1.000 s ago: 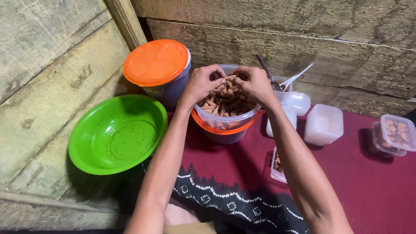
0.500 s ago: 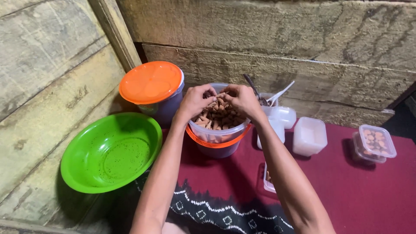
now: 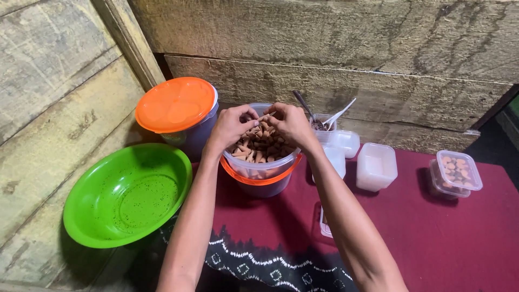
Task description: Packing incense cones from a large bucket into small plastic containers for retail.
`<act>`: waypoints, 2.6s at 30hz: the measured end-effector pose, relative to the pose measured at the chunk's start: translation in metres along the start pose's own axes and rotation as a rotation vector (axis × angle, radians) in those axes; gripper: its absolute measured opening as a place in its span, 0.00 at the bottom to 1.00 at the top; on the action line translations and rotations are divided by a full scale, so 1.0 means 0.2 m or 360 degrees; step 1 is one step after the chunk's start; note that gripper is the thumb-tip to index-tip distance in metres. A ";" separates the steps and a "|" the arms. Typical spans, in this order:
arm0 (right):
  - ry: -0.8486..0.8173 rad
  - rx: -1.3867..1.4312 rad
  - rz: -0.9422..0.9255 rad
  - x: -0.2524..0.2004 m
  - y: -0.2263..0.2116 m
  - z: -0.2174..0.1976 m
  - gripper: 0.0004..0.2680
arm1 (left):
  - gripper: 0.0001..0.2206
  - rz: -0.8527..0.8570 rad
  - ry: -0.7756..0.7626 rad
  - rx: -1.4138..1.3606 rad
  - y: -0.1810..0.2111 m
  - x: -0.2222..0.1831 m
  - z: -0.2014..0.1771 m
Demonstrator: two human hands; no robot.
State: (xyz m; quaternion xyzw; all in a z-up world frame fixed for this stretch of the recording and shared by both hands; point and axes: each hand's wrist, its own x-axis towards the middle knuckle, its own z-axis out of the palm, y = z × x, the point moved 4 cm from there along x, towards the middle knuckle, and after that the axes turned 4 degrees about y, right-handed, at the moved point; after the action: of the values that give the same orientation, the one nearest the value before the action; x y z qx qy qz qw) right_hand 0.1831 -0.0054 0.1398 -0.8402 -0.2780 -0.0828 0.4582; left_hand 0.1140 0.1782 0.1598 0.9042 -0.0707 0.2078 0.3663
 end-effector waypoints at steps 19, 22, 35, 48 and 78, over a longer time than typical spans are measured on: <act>0.0078 0.0120 -0.0030 0.00 0.01 0.00 0.06 | 0.08 0.0141 0.0111 -0.0101 0.06 -0.02 -0.02; 0.0087 0.0149 -0.0025 -0.02 0.01 0.00 0.05 | 0.07 0.0168 0.0189 -0.0180 0.09 -0.04 -0.03; 0.0228 0.0299 -0.0114 -0.07 -0.08 -0.06 0.05 | 0.06 0.0382 0.0422 -0.0258 0.17 -0.09 -0.05; 0.0096 0.0385 -0.0241 -0.98 0.03 -0.57 0.08 | 0.06 0.0858 0.0008 -0.0785 0.71 -0.62 0.35; 0.0137 0.0430 -0.0005 -1.35 0.54 -0.54 0.07 | 0.04 0.0583 -0.0291 -0.1006 0.36 -0.69 0.98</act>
State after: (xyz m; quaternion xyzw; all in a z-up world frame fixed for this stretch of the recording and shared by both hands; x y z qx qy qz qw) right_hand 0.0299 -0.2447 0.0159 -0.7662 -0.2680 -0.0814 0.5784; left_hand 0.0327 -0.0127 0.0212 0.7337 -0.3243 0.1563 0.5762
